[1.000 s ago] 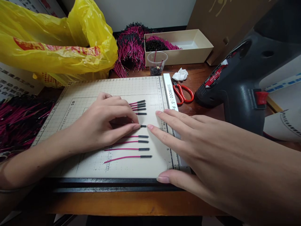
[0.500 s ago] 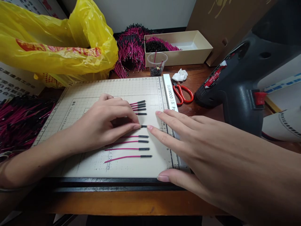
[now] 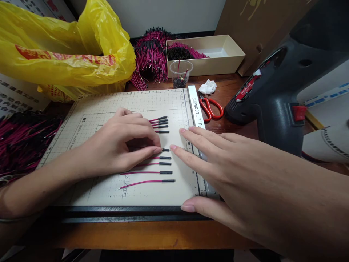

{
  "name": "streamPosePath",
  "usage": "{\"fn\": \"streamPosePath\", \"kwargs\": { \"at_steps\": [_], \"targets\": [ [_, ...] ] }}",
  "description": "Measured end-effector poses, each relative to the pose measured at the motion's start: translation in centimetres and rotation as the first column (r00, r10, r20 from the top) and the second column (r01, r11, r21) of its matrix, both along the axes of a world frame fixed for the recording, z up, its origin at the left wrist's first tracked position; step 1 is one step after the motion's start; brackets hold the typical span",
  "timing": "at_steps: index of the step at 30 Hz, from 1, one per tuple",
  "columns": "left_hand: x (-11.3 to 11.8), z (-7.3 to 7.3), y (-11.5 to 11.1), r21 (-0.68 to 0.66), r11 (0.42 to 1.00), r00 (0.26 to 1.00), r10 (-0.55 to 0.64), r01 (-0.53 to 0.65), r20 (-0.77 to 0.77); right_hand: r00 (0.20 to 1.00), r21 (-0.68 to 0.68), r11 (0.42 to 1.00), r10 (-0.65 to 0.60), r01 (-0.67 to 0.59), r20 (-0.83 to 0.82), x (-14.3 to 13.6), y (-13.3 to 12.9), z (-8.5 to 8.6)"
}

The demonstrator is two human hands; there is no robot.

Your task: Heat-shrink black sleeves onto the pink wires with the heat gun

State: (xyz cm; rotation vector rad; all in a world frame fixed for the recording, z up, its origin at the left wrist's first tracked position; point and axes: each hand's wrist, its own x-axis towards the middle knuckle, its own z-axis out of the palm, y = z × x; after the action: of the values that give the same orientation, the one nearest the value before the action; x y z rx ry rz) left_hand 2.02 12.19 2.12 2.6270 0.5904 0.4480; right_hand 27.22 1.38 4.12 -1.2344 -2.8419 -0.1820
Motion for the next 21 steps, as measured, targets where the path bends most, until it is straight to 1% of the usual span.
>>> {"fn": "streamPosePath", "kwargs": {
  "at_steps": [3,9,12,15,21],
  "targets": [
    [0.04,-0.18,-0.01,0.004,1.000,1.000,0.001,-0.001,-0.009,1.000,-0.003,1.000,0.009,-0.009,0.001,0.09,0.01,0.04],
    [0.29,0.20,0.01,-0.006,1.000,0.999,0.004,-0.005,-0.037,1.000,0.059,0.998,0.018,-0.017,-0.007,0.26,0.14,-0.25],
    [0.41,0.26,-0.05,-0.010,1.000,1.000,0.001,-0.001,-0.024,1.000,0.067,0.998,0.003,-0.004,0.005,0.17,0.11,-0.22],
    [0.50,0.25,-0.12,-0.017,1.000,1.000,0.002,-0.002,-0.006,1.000,0.049,0.999,0.007,-0.008,0.016,0.05,0.06,-0.11],
    [0.39,0.15,-0.12,-0.014,1.000,1.000,0.009,-0.010,-0.028,1.000,0.030,1.000,0.004,-0.005,0.012,0.24,0.13,-0.05]
  ]
}}
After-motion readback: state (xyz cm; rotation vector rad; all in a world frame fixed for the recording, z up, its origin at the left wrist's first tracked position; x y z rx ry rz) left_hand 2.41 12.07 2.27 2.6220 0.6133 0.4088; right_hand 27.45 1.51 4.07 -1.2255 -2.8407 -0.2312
